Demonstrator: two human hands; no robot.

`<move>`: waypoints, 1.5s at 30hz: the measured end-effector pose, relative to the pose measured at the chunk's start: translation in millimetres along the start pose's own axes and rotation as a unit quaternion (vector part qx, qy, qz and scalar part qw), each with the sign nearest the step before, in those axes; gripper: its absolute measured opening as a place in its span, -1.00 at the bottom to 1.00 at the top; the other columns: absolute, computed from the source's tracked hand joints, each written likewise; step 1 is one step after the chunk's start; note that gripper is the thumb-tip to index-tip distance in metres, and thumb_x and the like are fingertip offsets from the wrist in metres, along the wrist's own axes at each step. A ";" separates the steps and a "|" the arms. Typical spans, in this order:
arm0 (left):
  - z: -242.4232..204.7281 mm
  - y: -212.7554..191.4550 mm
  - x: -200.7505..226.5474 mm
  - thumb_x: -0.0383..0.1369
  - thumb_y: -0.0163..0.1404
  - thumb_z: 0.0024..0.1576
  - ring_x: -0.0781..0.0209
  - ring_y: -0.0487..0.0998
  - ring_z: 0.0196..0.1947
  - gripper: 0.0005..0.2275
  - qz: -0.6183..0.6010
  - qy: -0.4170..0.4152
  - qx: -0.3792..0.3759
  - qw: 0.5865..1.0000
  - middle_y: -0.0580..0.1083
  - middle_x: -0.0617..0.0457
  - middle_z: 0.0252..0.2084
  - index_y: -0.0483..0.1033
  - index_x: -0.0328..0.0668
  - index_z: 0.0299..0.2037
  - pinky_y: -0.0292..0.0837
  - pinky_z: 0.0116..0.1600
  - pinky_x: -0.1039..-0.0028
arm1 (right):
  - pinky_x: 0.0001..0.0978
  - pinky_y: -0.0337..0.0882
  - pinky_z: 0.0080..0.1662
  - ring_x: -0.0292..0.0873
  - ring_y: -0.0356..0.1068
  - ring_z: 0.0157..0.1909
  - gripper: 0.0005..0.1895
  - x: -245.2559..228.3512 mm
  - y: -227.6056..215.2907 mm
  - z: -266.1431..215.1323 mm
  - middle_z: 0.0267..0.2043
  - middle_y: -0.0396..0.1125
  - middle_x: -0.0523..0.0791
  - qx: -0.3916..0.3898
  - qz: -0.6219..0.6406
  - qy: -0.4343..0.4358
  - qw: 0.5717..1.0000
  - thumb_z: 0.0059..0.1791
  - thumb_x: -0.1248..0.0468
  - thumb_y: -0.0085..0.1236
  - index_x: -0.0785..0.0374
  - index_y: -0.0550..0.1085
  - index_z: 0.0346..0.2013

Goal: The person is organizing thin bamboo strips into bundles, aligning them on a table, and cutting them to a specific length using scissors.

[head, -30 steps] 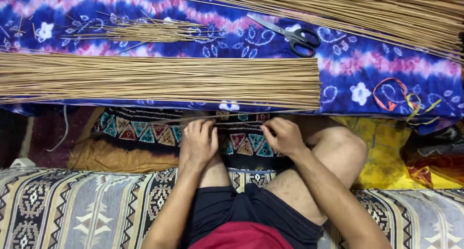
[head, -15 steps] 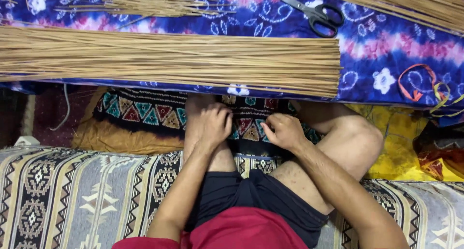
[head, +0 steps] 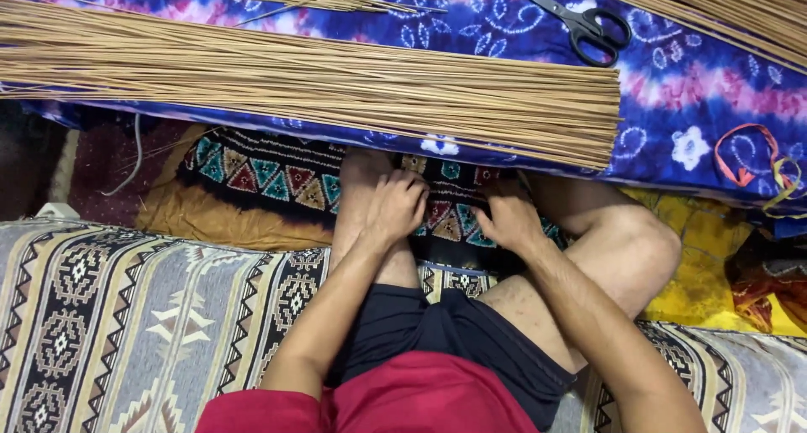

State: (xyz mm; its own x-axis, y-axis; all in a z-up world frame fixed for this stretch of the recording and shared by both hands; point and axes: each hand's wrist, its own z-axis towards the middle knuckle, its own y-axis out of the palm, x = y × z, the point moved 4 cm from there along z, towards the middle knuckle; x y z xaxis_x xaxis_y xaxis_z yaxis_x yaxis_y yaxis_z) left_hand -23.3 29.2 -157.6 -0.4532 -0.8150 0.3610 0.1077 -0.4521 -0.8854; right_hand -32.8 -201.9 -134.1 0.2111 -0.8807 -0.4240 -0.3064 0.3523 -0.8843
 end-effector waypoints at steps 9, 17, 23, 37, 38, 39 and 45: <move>-1.0 -13.8 5.0 -0.29 0.02 0.21 0.08 0.51 -0.10 -0.92 -0.022 0.039 0.050 0.998 0.47 0.13 -0.21 0.57 0.00 -0.24 0.36 -0.06 0.27 | -0.08 0.51 -0.26 0.15 0.53 -0.26 -0.65 -34.9 -25.4 -6.5 -0.35 0.44 0.08 0.090 -0.078 -0.142 0.983 0.01 0.04 0.09 0.28 0.54 -0.15; 2.4 -54.7 19.7 -0.35 0.05 0.18 0.13 0.51 -0.07 -0.97 -0.040 0.066 0.093 0.993 0.46 0.14 -0.19 0.54 -0.03 -0.24 0.34 0.02 0.31 | -0.14 0.48 -0.03 0.09 0.46 -0.06 -0.73 -45.2 -33.5 -6.4 -0.20 0.41 -0.01 0.201 0.027 -0.208 0.957 0.00 0.21 0.22 0.28 0.54 -0.07; -11.7 -68.9 23.3 -0.34 0.05 0.19 0.15 0.51 -0.03 -0.96 -0.059 0.057 0.095 0.992 0.46 0.15 -0.15 0.54 -0.03 -0.23 0.35 0.05 0.33 | -0.17 0.47 -0.04 0.05 0.45 -0.07 -0.75 -64.0 -41.3 -11.2 -0.20 0.42 -0.01 0.190 0.069 -0.174 0.964 0.00 0.22 0.23 0.28 0.55 -0.09; -14.1 -112.0 55.0 -0.36 0.05 0.20 0.04 0.57 -0.08 -0.94 -0.111 0.046 0.052 0.991 0.48 0.10 -0.14 0.55 -0.08 -0.19 0.46 -0.07 0.28 | -0.02 0.49 0.00 0.17 0.47 0.01 -0.73 -70.7 -34.8 -1.2 -0.15 0.46 0.06 0.151 0.139 -0.109 0.973 0.00 0.20 0.23 0.32 0.57 -0.09; -14.1 -111.3 55.1 -0.37 0.05 0.20 0.03 0.57 -0.09 -0.94 -0.120 0.047 0.046 0.991 0.48 0.09 -0.14 0.55 -0.08 -0.19 0.48 -0.06 0.27 | -0.02 0.49 0.00 0.18 0.47 0.01 -0.74 -71.6 -35.1 -1.5 -0.16 0.47 0.07 0.150 0.145 -0.111 0.972 0.00 0.21 0.23 0.31 0.58 -0.10; -11.7 -110.8 55.3 -0.37 0.04 0.21 0.01 0.58 -0.09 -0.94 -0.130 0.049 0.040 0.989 0.48 0.09 -0.15 0.55 -0.08 -0.18 0.49 -0.05 0.25 | -0.01 0.50 0.00 0.19 0.47 0.01 -0.74 -71.9 -37.1 -1.2 -0.16 0.47 0.07 0.152 0.150 -0.111 0.971 0.00 0.21 0.22 0.31 0.58 -0.10; -4.4 -110.8 62.0 -0.38 0.03 0.22 -0.03 0.60 -0.10 -0.94 -0.174 0.038 0.023 0.984 0.49 0.05 -0.16 0.55 -0.12 -0.19 0.51 -0.04 0.23 | 0.01 0.51 -0.04 0.20 0.49 -0.02 -0.72 -62.1 -32.1 -3.8 -0.20 0.48 0.09 0.142 0.165 -0.081 0.973 -0.02 0.19 0.24 0.31 0.58 -0.13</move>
State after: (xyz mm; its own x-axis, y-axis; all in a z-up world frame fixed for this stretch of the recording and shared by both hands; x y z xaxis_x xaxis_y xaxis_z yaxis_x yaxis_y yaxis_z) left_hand -67.2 30.3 -38.3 -0.5338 -0.5801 0.6153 -0.0260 -0.7160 -0.6976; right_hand -39.7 -159.7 -78.6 0.2952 -0.6508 -0.6995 -0.1179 0.7017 -0.7026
